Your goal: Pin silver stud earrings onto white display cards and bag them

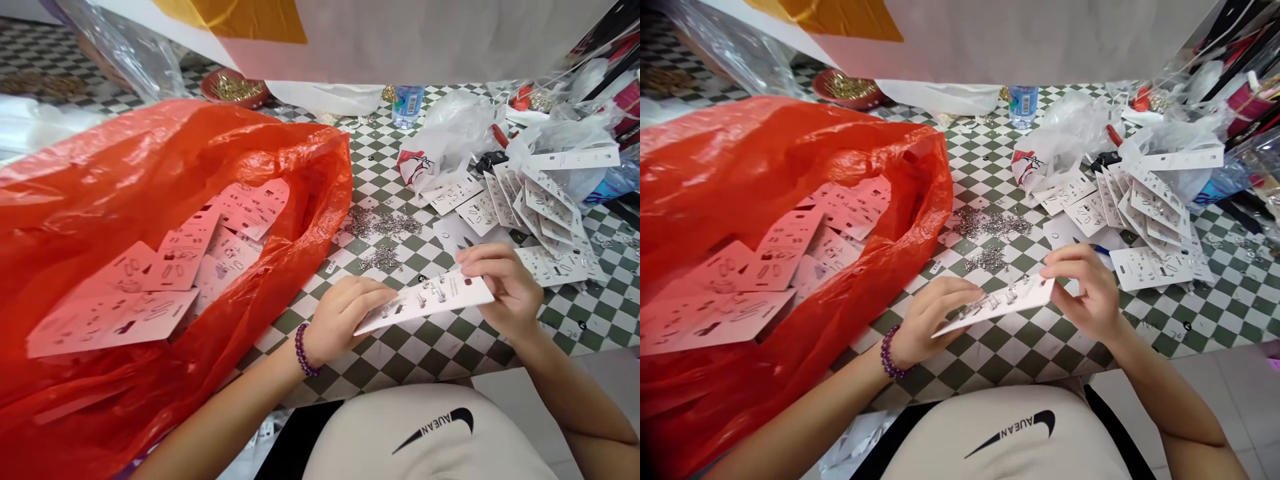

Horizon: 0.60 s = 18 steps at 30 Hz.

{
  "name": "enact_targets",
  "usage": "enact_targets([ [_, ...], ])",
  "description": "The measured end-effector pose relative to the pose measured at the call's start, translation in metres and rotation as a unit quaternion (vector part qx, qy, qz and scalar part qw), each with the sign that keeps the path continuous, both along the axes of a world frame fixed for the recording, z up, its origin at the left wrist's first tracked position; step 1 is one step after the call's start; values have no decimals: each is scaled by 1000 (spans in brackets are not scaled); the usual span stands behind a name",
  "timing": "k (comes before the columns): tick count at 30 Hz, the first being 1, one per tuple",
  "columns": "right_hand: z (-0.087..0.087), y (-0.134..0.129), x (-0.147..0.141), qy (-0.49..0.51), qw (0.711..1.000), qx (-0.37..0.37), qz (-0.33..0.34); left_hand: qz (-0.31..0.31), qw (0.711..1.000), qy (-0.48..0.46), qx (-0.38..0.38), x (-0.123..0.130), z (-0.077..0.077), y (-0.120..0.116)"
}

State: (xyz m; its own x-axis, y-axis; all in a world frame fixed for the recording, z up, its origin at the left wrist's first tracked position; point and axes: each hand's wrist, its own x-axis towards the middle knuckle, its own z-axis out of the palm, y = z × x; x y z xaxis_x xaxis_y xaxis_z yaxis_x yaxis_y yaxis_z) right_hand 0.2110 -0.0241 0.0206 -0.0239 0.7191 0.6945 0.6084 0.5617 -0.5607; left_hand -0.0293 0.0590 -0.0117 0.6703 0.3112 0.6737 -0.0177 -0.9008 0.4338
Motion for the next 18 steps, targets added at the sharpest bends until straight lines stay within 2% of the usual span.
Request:
enact_targets([
  [3, 1, -1, -2, 39, 997, -38, 46, -10, 1000, 11, -11, -1, 2, -3],
  [7, -4, -2, -2, 87, 993, -64, 48, -20, 999, 31, -19, -1, 4, -4],
  [11, -7, -3, 0, 134, 985, -93, 53, -5, 999, 38, -29, 0, 7, -5],
  [18, -12, -2, -4, 255, 947, -167, 103, -3, 996, 9, -87, -1, 14, -6],
])
